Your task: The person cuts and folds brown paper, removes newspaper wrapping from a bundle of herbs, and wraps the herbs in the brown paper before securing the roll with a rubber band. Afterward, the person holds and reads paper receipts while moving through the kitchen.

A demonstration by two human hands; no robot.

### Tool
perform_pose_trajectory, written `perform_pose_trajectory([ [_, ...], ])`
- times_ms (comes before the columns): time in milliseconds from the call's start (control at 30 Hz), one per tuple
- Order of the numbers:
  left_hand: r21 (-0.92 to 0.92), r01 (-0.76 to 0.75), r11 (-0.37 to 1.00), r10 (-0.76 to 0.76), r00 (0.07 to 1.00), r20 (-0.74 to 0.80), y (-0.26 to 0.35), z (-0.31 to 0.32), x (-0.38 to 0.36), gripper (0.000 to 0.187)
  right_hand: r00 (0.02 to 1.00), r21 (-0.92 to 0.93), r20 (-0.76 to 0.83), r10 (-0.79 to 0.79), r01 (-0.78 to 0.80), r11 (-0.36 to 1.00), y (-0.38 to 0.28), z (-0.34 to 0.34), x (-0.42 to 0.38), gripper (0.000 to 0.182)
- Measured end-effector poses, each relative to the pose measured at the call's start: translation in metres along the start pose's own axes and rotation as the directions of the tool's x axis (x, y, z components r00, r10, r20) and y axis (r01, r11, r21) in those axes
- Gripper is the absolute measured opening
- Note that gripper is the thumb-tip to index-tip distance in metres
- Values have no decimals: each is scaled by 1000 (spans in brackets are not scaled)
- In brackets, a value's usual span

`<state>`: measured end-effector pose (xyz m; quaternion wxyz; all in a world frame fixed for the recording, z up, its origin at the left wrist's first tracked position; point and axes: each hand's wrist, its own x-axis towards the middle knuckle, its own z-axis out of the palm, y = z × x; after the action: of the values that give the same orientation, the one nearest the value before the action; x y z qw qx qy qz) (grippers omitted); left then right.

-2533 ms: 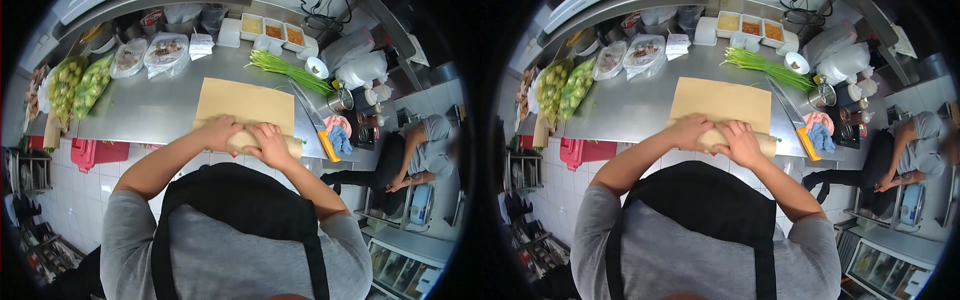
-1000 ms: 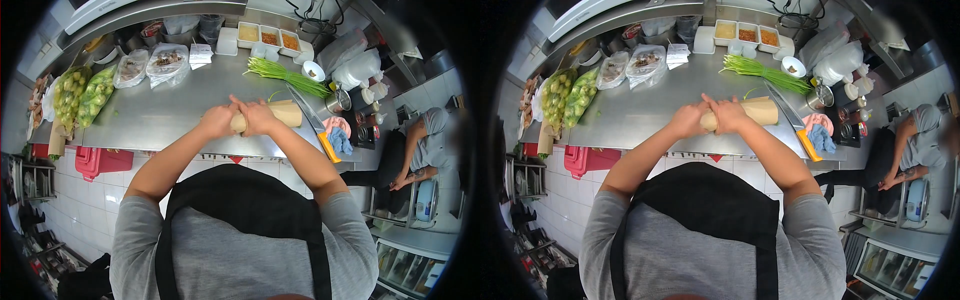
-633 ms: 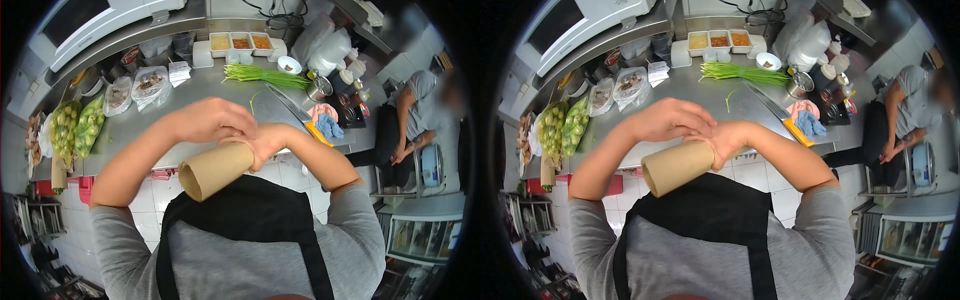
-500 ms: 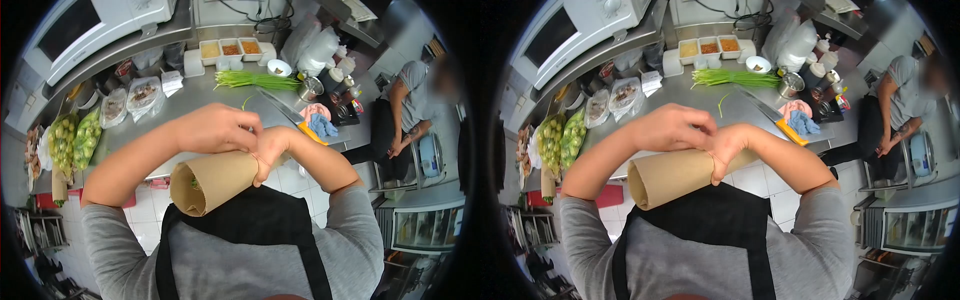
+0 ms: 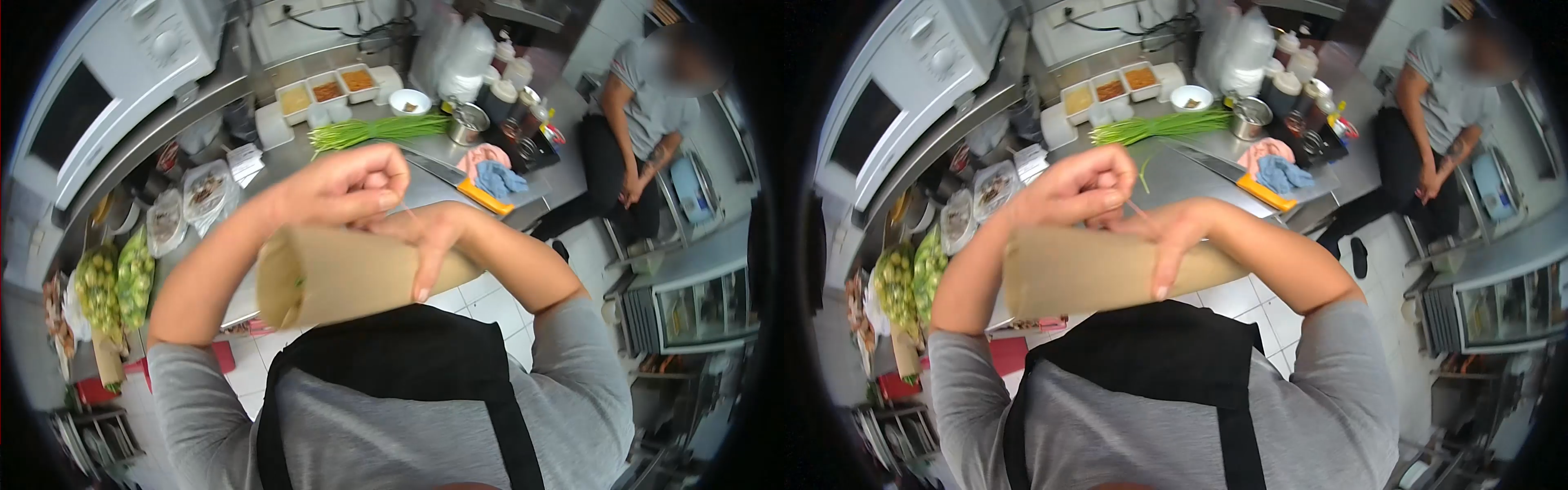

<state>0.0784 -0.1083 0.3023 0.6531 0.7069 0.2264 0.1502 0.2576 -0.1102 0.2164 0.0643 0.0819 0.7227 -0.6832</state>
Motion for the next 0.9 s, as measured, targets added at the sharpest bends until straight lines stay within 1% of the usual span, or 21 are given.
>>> perform_pose_trajectory([
  [33, 247, -17, 969, 18, 1000, -2, 3, -12, -1, 9, 997, 51, -45, -69, 71, 996, -4, -2, -9, 99],
  [67, 479, -27, 877, 28, 1000, 5, 5, -25, 0, 10, 990, 88, -82, -115, 122, 989, -5, -4, -19, 98],
  [100, 683, -32, 730, 28, 999, 17, 6, -36, 1, 11, 980, 122, -118, -160, 174, 977, -6, -6, -29, 97],
  [133, 604, -33, 796, 57, 998, -21, -2, -49, 0, 12, 972, 139, -142, -187, 206, 969, -6, -9, -41, 96],
  [200, 430, -55, 901, 103, 991, -89, -28, -73, -4, 13, 953, 145, -248, -177, 217, 965, -1, -15, -47, 94],
  [233, 287, -14, 958, 52, 991, -126, -20, -74, -10, 15, 935, 141, -327, -141, 195, 971, 7, -17, -46, 93],
  [267, 185, -97, 978, 138, 965, -225, -20, -70, -12, 17, 908, 136, -406, -106, 174, 975, 15, -19, -45, 93],
  [333, 6, -294, 956, 267, 861, -434, -19, -59, -15, 22, 896, 126, -442, -46, 113, 985, 29, -24, -42, 90],
  [367, -16, -346, 938, 298, 830, -472, -21, -60, -16, 28, 887, 121, -461, -16, 81, 989, 37, -28, -41, 89],
  [467, 89, -411, 907, 399, 776, -488, -67, -68, -30, 29, 915, 404, -404, 19, 159, 901, 74, -43, -58, 84],
  [533, 54, -428, 902, 390, 756, -526, -107, -65, -36, 29, 903, 483, -428, -50, 275, 831, 81, -48, -71, 80],
  [567, 59, -478, 876, 438, 741, -508, -118, -55, -36, 24, 894, 520, -441, -86, 332, 787, 86, -50, -74, 78],
  [600, 63, -524, 849, 484, 724, -492, -125, -45, -38, 18, 867, 549, -493, -74, 376, 746, 96, -56, -75, 75],
  [667, 225, -441, 869, 495, 796, -348, -121, -16, -44, 11, 810, 594, -585, -38, 460, 660, 110, -66, -73, 71],
  [700, 210, -395, 894, 438, 869, -232, -119, -6, -41, 8, 769, 603, -638, -53, 540, 587, 111, -66, -73, 67],
  [733, 200, -347, 916, 374, 921, -113, -117, 4, -36, 4, 714, 542, -694, -93, 604, 584, 108, -67, -72, 66],
  [767, 197, -297, 934, 302, 953, 6, -118, 10, -35, 1, 655, 478, -744, -133, 660, 579, 106, -71, -70, 66],
  [800, 105, -188, 977, 184, 982, 45, -126, 7, -34, 4, 593, 412, -786, -173, 712, 569, 104, -73, -66, 65],
  [867, -58, 50, 997, -41, 988, 148, -140, -10, -28, 12, 570, 320, -788, -231, 701, 637, 96, -75, -56, 67],
  [900, -3, 130, 991, -126, 966, 225, -141, -16, -26, 18, 557, 265, -791, -254, 685, 678, 91, -72, -49, 67],
])
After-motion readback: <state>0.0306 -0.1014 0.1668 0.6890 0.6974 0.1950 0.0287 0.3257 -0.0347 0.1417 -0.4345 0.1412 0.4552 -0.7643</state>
